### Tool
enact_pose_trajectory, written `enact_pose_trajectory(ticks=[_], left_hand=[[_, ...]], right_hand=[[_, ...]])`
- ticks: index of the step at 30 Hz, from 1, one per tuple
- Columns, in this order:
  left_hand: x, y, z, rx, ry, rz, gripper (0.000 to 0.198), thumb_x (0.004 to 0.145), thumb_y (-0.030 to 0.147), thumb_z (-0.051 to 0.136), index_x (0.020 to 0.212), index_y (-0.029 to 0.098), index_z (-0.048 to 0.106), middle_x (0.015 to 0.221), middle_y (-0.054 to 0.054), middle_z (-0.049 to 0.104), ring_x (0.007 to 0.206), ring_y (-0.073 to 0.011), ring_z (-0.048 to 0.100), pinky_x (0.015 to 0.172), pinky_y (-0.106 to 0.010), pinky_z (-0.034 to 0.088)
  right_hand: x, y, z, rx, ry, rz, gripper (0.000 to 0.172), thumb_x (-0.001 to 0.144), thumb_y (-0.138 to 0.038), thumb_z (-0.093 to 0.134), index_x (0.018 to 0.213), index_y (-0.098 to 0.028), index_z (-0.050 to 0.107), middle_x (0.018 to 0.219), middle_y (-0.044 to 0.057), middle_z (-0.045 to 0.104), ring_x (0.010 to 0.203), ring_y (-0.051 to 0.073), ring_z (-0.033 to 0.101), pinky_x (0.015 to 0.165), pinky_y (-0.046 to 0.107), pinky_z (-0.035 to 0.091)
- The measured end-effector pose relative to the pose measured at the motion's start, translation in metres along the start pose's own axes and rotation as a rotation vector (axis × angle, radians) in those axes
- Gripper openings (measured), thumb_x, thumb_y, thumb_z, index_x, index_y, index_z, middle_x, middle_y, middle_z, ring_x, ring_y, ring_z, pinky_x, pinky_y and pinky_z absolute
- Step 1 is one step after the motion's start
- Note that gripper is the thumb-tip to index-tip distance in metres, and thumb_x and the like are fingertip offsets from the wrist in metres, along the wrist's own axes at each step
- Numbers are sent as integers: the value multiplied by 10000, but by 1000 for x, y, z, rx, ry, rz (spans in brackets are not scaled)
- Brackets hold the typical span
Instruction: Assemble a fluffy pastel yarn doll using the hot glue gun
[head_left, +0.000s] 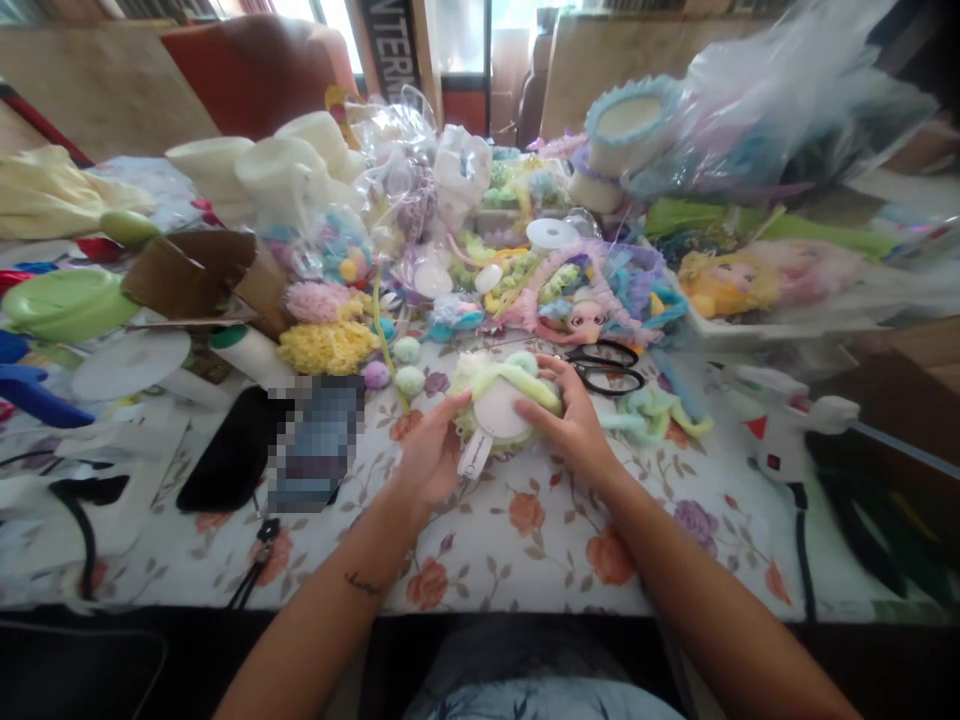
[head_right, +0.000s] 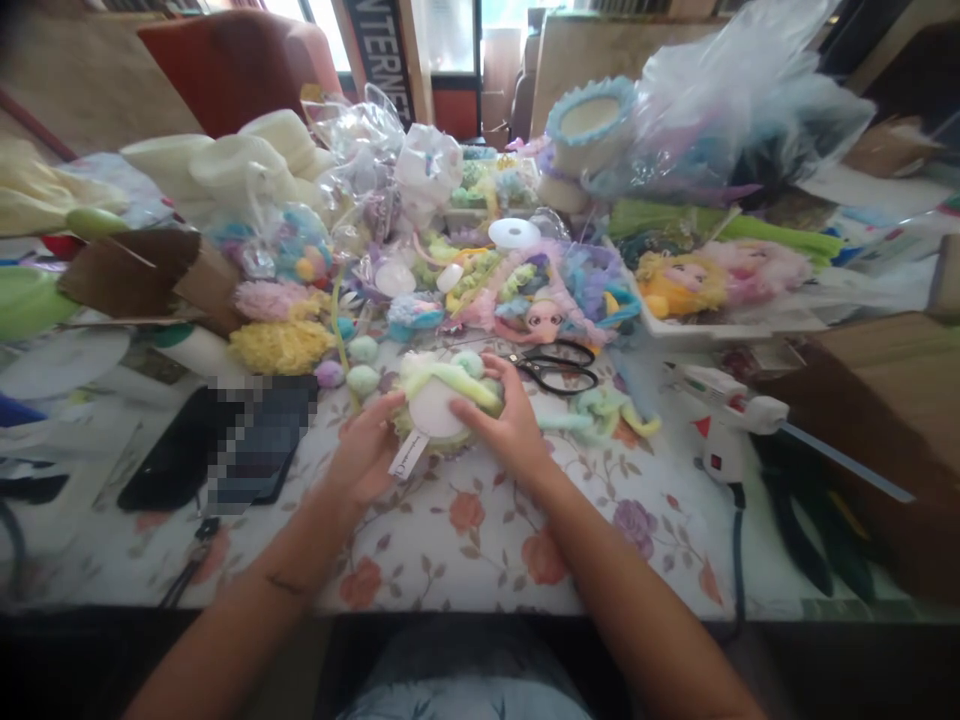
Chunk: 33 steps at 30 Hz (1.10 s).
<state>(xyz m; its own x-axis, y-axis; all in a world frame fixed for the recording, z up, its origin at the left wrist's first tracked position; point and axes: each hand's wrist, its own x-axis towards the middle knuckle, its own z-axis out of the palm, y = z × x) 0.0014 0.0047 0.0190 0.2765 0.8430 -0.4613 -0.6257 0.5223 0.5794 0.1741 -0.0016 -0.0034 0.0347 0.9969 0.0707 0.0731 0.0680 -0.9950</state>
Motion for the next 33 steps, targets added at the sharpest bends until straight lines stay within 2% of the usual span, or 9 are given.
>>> enact_pose_trajectory(ticks=[4, 8, 11, 15, 22, 28, 33], left_hand=[[0, -3, 3, -5, -50, -53, 359, 961, 280, 498, 1229, 98, 654, 874, -89, 796, 839, -244, 768, 776, -334, 635], [0, -5, 0, 5, -125, -53, 410, 939, 374, 554, 1242, 113, 646, 907, -90, 796, 910, -266, 760, 816, -350, 623], [3, -6, -5, 55, -110, -38, 363, 903, 344, 627, 1195, 134, 670, 888, -68, 797, 921, -255, 759, 826, -331, 617], [6, -5, -10, 108, -77, -33, 313, 887, 325, 648, 1138, 144, 699, 908, -61, 801, 964, -251, 753, 862, -335, 610], [8, -2, -10, 176, -96, 84, 222, 834, 299, 714, 985, 141, 752, 937, -64, 802, 1011, -247, 735, 898, -313, 590], [9, -3, -14, 308, -100, 154, 300, 821, 370, 744, 1013, 139, 748, 918, -67, 787, 944, -220, 733, 789, -273, 583], [6, -5, -11, 451, -87, 237, 342, 808, 457, 749, 933, 139, 744, 777, -49, 746, 742, -173, 703, 634, -242, 532]], right_hand=[[2, 1, -3, 90, -38, 130, 695, 708, -494, 813, 1291, -252, 524, 1225, 82, 647, 1084, 277, 649, 927, 419, 544], [0, 1, -2, 56, 7, 95, 652, 678, -469, 834, 1235, -250, 574, 1227, 74, 647, 1096, 277, 632, 921, 414, 541], [0, 1, -2, 36, 27, 77, 635, 664, -457, 848, 1211, -256, 597, 1243, 71, 636, 1110, 276, 619, 923, 412, 538], [0, -1, -5, 80, 27, 109, 645, 651, -453, 859, 1217, -268, 613, 1145, 54, 652, 1015, 256, 646, 871, 399, 553], [-1, -5, -6, 135, 53, 137, 623, 630, -438, 872, 1180, -262, 637, 1076, 36, 665, 934, 228, 661, 825, 364, 554], [-1, -6, -6, 144, 62, 153, 609, 632, -438, 858, 1169, -255, 635, 1075, 42, 675, 916, 229, 665, 812, 370, 556], [-1, -7, -5, 167, 84, 161, 604, 629, -439, 859, 1156, -243, 637, 1052, 46, 691, 919, 236, 668, 812, 378, 558]])
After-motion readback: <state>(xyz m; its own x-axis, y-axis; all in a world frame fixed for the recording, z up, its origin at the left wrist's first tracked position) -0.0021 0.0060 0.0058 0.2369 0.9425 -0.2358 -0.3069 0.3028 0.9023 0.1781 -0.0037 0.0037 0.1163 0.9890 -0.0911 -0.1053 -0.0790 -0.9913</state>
